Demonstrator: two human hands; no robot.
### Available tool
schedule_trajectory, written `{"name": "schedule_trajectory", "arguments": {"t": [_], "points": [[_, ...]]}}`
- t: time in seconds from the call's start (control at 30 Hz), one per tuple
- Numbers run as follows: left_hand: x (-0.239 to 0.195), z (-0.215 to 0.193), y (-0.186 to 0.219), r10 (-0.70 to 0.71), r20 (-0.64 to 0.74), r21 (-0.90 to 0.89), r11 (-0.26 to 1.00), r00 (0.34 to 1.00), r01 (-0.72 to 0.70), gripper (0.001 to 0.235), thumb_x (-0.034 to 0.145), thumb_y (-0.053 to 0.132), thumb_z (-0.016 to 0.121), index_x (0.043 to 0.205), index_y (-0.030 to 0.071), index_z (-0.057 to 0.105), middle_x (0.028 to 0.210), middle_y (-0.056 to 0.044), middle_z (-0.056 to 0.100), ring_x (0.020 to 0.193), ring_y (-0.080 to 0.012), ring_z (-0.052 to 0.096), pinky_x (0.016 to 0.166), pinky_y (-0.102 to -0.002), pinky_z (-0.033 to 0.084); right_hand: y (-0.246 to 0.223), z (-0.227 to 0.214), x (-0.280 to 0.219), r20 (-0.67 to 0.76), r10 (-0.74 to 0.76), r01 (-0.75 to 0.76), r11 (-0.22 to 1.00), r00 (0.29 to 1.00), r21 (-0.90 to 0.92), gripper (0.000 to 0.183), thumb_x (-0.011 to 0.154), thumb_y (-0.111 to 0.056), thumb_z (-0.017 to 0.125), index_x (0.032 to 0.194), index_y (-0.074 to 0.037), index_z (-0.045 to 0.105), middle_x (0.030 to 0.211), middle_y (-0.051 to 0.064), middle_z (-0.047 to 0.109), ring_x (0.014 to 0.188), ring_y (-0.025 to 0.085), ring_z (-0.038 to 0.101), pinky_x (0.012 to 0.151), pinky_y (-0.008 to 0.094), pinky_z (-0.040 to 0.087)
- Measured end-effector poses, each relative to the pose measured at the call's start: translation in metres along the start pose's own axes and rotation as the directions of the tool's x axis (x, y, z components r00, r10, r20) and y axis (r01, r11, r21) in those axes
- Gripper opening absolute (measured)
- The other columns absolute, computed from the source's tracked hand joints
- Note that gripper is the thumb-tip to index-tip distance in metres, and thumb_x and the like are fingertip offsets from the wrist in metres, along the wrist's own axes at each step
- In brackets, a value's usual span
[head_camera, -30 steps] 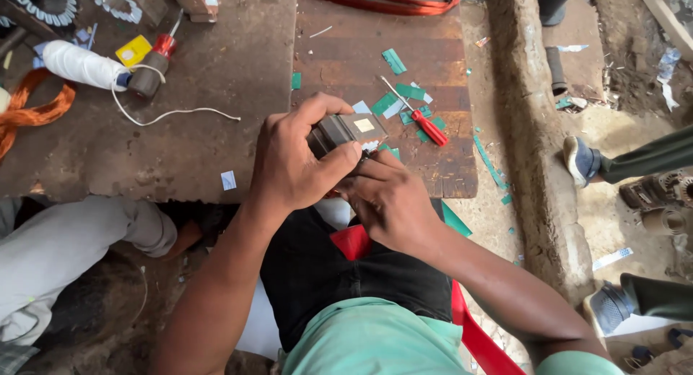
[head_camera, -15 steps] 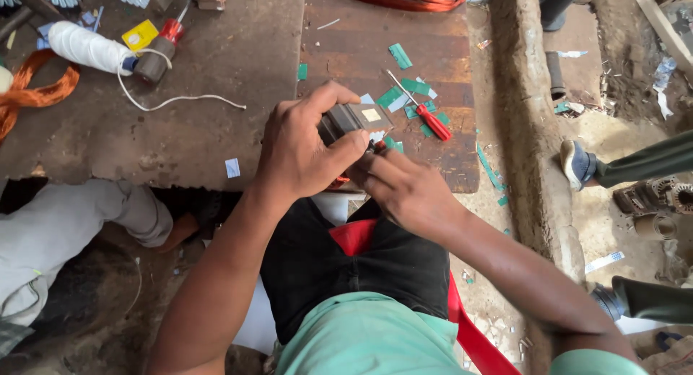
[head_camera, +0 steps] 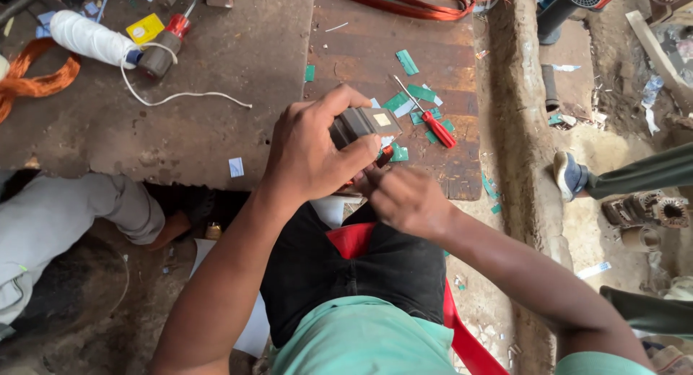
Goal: The worker is inserting and organizing copper wire coils into a motor stator frame on a workbench.
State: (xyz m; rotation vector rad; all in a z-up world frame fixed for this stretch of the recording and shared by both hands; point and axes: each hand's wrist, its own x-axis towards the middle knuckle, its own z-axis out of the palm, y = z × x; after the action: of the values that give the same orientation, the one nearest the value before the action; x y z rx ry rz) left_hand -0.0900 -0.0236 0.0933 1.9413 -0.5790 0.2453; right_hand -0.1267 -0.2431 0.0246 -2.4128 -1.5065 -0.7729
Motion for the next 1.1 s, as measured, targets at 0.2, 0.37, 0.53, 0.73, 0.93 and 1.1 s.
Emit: {"name": "schedule_trajectory", "arguments": {"t": [0.2, 0.37, 0.53, 0.73, 0.93, 1.1], "points": [[-0.004, 0.001, -0.008, 0.137, -0.045, 0.035, 0.990, 0.989, -0.136, 0.034, 0.085, 0.029, 0.076, 0.108, 0.004, 0.068, 0.080, -0.013, 0.073, 0.073, -0.0263, 0.075, 0.065, -0.037, 0.056, -0.003, -0.033, 0.018, 0.083, 0.129, -0.131, 0.991, 0.988, 0.027, 0.042, 0.080, -0.008, 0.071, 0.122, -0.002, 0.071, 0.114, 0.008, 0.065, 0.091, 0.022, 0.064, 0.064, 0.034, 0.055], [-0.004, 0.001, -0.007, 0.130, -0.026, 0.015, 0.991, 0.991, -0.130, 0.033, 0.087, 0.029, 0.074, 0.108, 0.005, 0.068, 0.082, -0.012, 0.074, 0.074, -0.0253, 0.076, 0.066, -0.037, 0.056, 0.008, -0.041, 0.026, 0.156, 0.061, -0.070, 0.996, 0.986, 0.051, 0.041, 0.081, -0.010, 0.070, 0.121, -0.004, 0.072, 0.104, 0.005, 0.063, 0.087, 0.021, 0.063, 0.068, 0.036, 0.057], [-0.004, -0.003, -0.006, 0.113, -0.023, 0.033, 0.993, 0.993, -0.112, 0.037, 0.084, 0.029, 0.072, 0.111, 0.004, 0.068, 0.079, -0.014, 0.073, 0.073, -0.0273, 0.075, 0.066, -0.039, 0.056, 0.006, -0.043, 0.037, 0.249, 0.078, -0.108, 0.988, 0.965, 0.109, 0.037, 0.080, -0.012, 0.069, 0.116, -0.007, 0.075, 0.089, 0.004, 0.059, 0.083, 0.021, 0.066, 0.066, 0.037, 0.056], [-0.013, -0.002, -0.001, 0.029, -0.061, -0.086, 0.996, 0.998, -0.034, 0.042, 0.093, 0.032, 0.064, 0.126, 0.006, 0.067, 0.101, -0.016, 0.075, 0.089, -0.0238, 0.076, 0.079, -0.036, 0.058, -0.011, -0.036, 0.012, 0.085, 0.262, -0.275, 0.929, 0.961, 0.246, 0.020, 0.089, -0.004, 0.069, 0.109, -0.004, 0.072, 0.100, 0.008, 0.068, 0.090, 0.023, 0.070, 0.076, 0.036, 0.058], [-0.008, -0.008, 0.031, 0.222, -0.272, 0.554, 0.832, 0.936, -0.036, 0.052, 0.082, 0.051, 0.081, 0.071, 0.006, 0.056, 0.100, -0.020, 0.063, 0.096, -0.0359, 0.064, 0.084, -0.044, 0.053, -0.053, -0.009, -0.015, -0.180, 0.829, -0.645, 0.531, 0.530, 0.550, 0.009, 0.093, 0.000, 0.074, 0.102, -0.002, 0.073, 0.095, 0.008, 0.073, 0.081, 0.017, 0.068, 0.071, 0.029, 0.054], [0.021, 0.027, 0.021, -0.080, 0.044, 0.338, 0.939, 0.996, 0.061, 0.030, 0.100, 0.036, 0.053, 0.105, 0.008, 0.063, 0.069, -0.011, 0.069, 0.068, -0.0308, 0.068, 0.109, -0.053, 0.043, -0.080, -0.006, -0.011, -0.185, 0.833, -0.633, 0.524, 0.522, 0.571, 0.007, 0.090, 0.001, 0.071, 0.096, -0.002, 0.069, 0.093, 0.008, 0.071, 0.077, 0.018, 0.066, 0.071, 0.028, 0.052]]}}
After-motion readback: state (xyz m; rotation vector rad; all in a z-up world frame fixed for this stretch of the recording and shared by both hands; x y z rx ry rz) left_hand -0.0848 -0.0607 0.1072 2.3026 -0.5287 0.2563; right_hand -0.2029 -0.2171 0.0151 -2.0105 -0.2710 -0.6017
